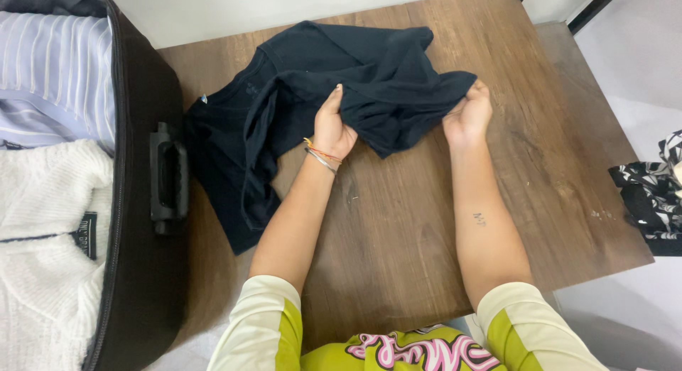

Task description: The person folds a black shirt on a wooden table and then places it into a suitcase that contains other clothing items.

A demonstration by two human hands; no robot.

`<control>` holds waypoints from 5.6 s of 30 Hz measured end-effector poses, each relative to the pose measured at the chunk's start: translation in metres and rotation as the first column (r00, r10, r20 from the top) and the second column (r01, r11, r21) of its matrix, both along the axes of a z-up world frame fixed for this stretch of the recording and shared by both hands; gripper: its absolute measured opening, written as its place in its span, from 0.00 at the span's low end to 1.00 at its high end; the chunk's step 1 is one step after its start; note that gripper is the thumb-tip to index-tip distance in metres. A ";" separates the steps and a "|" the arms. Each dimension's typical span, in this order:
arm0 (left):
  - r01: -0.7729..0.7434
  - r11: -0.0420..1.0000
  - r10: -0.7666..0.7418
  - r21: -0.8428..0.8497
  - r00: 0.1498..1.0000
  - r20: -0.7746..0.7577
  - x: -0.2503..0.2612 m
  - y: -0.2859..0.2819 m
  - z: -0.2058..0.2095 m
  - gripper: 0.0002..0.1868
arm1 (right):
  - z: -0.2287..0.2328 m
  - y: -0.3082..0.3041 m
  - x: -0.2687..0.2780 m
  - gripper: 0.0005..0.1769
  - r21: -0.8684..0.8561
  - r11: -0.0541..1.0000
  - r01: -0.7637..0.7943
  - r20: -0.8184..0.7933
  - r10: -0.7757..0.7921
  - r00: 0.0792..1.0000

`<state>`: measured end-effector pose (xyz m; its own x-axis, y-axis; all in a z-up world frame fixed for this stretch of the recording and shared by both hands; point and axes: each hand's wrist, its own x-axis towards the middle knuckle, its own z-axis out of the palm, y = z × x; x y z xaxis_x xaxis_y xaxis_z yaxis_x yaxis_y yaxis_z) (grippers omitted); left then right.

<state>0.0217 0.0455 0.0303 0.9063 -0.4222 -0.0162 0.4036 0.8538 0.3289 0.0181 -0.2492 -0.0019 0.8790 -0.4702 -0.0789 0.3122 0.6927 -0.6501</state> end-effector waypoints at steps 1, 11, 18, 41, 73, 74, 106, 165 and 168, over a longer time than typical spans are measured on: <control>0.046 0.998 -0.048 -0.047 0.998 -0.032 0.003 0.007 0.008 0.19 | 0.002 -0.011 0.001 0.04 0.052 0.997 0.059 -0.012 -0.059 0.998; -0.175 0.971 0.035 0.162 0.777 0.628 -0.046 0.044 0.128 0.35 | 0.095 -0.022 -0.042 0.09 -0.500 0.730 0.466 0.214 -0.417 0.883; -0.406 0.837 -0.048 0.366 0.612 0.789 -0.069 0.023 0.145 0.31 | 0.158 0.072 -0.090 0.08 -0.899 0.331 0.287 0.310 0.016 0.951; 0.139 0.676 -0.733 0.724 0.027 0.679 -0.137 -0.041 0.131 0.35 | 0.086 0.100 -0.082 0.19 -0.648 0.691 -0.320 0.042 0.452 0.891; -0.478 -0.070 -0.921 0.876 0.368 0.127 -0.110 -0.031 0.097 0.15 | 0.087 0.047 -0.075 0.32 -0.234 0.923 -0.304 0.343 0.371 0.863; -0.537 -0.198 -0.875 0.820 0.474 0.099 -0.106 -0.027 0.096 0.13 | 0.086 0.047 -0.073 0.33 -0.229 0.922 -0.313 0.342 0.377 0.861; -0.254 -0.616 -0.203 0.745 0.966 0.162 0.001 0.084 0.044 0.34 | 0.038 0.000 -0.041 0.46 -0.797 -0.572 -0.194 -0.231 -0.007 0.973; 0.132 -0.421 -0.114 0.897 0.974 -0.196 -0.029 0.147 0.086 0.16 | 0.058 -0.086 -0.085 0.10 -0.853 0.172 -0.493 -0.517 -0.413 0.750; 0.085 -0.265 -0.052 0.961 0.993 -0.103 -0.024 0.162 0.089 0.17 | 0.048 -0.106 -0.071 0.07 -0.809 0.478 -0.343 -0.428 -0.078 0.900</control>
<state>-0.0020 0.2074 0.1191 0.8655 0.0802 -0.4945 0.4486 -0.5635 0.6937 -0.0533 -0.3547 0.0464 0.9317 -0.3623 -0.0277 -0.1304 -0.2620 -0.9562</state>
